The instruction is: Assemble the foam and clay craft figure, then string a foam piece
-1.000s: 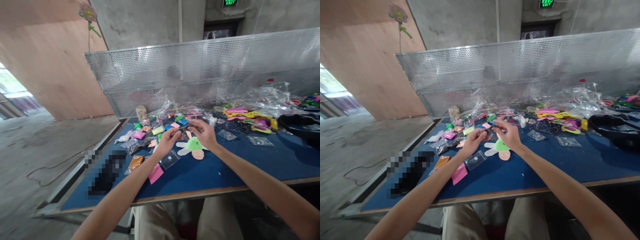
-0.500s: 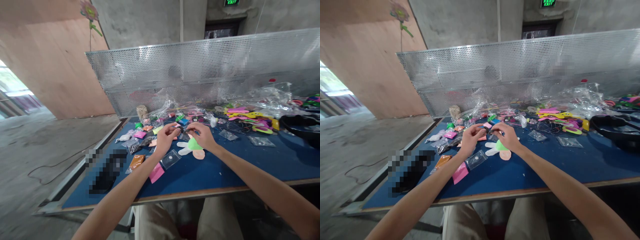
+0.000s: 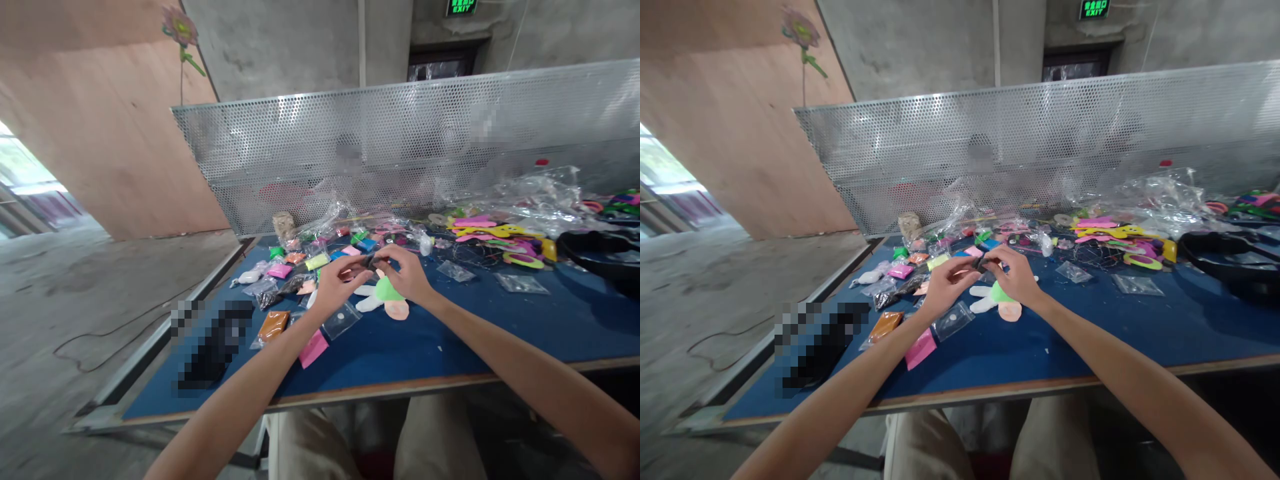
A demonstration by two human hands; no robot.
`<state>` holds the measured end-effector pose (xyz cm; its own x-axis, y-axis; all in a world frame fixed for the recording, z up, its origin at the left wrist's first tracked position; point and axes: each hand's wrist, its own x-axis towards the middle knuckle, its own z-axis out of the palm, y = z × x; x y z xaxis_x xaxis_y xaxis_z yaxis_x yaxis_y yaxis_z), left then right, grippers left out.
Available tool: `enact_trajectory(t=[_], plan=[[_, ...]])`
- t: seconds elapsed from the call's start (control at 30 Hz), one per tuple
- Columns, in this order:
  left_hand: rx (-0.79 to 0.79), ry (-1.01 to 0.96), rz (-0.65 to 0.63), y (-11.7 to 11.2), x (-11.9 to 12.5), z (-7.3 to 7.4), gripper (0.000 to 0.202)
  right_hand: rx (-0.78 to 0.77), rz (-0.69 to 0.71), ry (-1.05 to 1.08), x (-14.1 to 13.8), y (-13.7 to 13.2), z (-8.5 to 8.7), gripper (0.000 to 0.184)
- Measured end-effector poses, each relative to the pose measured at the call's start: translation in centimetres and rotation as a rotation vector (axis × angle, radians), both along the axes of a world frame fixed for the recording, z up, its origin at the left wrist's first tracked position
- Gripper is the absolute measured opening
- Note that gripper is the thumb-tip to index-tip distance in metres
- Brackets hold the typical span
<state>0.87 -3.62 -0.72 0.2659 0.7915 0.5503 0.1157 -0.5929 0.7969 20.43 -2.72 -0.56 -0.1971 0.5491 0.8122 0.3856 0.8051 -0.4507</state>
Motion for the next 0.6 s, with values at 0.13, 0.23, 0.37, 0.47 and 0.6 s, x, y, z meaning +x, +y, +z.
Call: enact_trajectory(t=[0.13, 0.23, 0.37, 0.47, 0.6], plan=[[-0.003, 0.01, 0.0, 0.2, 0.2, -0.3, 0.048, -0.035, 0.019, 0.04, -0.2, 0.1, -0.3, 0.015], [-0.005, 0.013, 0.031, 0.4, 0.1, -0.3, 0.043, -0.119, 0.027, 0.12, -0.4, 0.3, -1.0, 0.014], [0.019, 0.03, 0.078, 0.5, 0.0, -0.2, 0.037, -0.274, 0.092, 0.227, -0.5, 0.4, -1.5, 0.024], [0.038, 0.036, 0.08, 0.6, -0.1, -0.1, 0.034, -0.289, 0.092, 0.223, -0.4, 0.1, -1.0, 0.028], [0.066, 0.051, 0.103, 0.8, -0.3, -0.2, 0.033, -0.28, 0.121, 0.127, -0.2, -0.1, -0.5, 0.033]])
